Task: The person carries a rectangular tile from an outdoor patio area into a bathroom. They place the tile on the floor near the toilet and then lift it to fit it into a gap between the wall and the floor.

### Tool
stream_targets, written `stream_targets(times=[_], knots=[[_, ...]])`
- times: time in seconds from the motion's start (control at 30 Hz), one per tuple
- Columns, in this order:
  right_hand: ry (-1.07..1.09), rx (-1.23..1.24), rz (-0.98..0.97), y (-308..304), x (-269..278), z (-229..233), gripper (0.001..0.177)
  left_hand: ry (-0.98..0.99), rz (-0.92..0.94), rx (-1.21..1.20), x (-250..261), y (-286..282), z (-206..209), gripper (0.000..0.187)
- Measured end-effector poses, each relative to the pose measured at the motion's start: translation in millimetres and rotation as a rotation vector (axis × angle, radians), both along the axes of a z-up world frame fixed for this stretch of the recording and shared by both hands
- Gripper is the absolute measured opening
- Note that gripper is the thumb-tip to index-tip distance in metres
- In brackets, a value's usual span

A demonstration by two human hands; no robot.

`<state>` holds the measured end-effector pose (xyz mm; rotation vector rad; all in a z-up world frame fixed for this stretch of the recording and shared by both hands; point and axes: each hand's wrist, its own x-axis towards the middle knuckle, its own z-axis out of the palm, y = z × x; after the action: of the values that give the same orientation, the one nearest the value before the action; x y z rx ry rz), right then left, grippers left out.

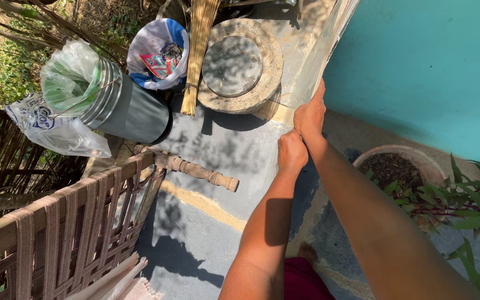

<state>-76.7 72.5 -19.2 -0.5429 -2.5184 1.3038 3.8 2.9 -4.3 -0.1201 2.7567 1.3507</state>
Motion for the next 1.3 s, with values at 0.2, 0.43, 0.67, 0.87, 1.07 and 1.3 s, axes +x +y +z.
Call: stream_targets(times=[0.2, 0.43, 0.67, 0.87, 1.07, 1.3], knots=[[0.026, 0.006, 0.004, 1.8, -1.6, -1.7, 0.075, 0.012, 0.004, 0.007, -2.0, 2.1, -4.9, 0.013], [-0.081, 0.058, 0.022, -6.1, -6.1, 4.8, 0.078, -0.040, -0.017, -0.003, -5.8, -7.5, 3.8, 0.015], [-0.338, -0.009, 0.032, -15.0, 0.1, 32.4, 0.090, -0.085, -0.007, 0.085, -10.3, -20.1, 10.1, 0.017], [-0.381, 0.016, 0.026, -24.6, 0.5, 33.3, 0.087, -0.091, 0.007, 0.129, -15.2, -24.2, -3.9, 0.021], [-0.359, 0.033, 0.014, -40.6, -11.3, 18.2, 0.086, -0.039, -0.009, 0.128, -24.7, -41.0, -10.6, 0.019], [-0.377, 0.029, -0.005, -63.7, -30.3, 16.2, 0.088, -0.137, -0.015, 0.074, -36.1, -66.2, 15.2, 0.014]])
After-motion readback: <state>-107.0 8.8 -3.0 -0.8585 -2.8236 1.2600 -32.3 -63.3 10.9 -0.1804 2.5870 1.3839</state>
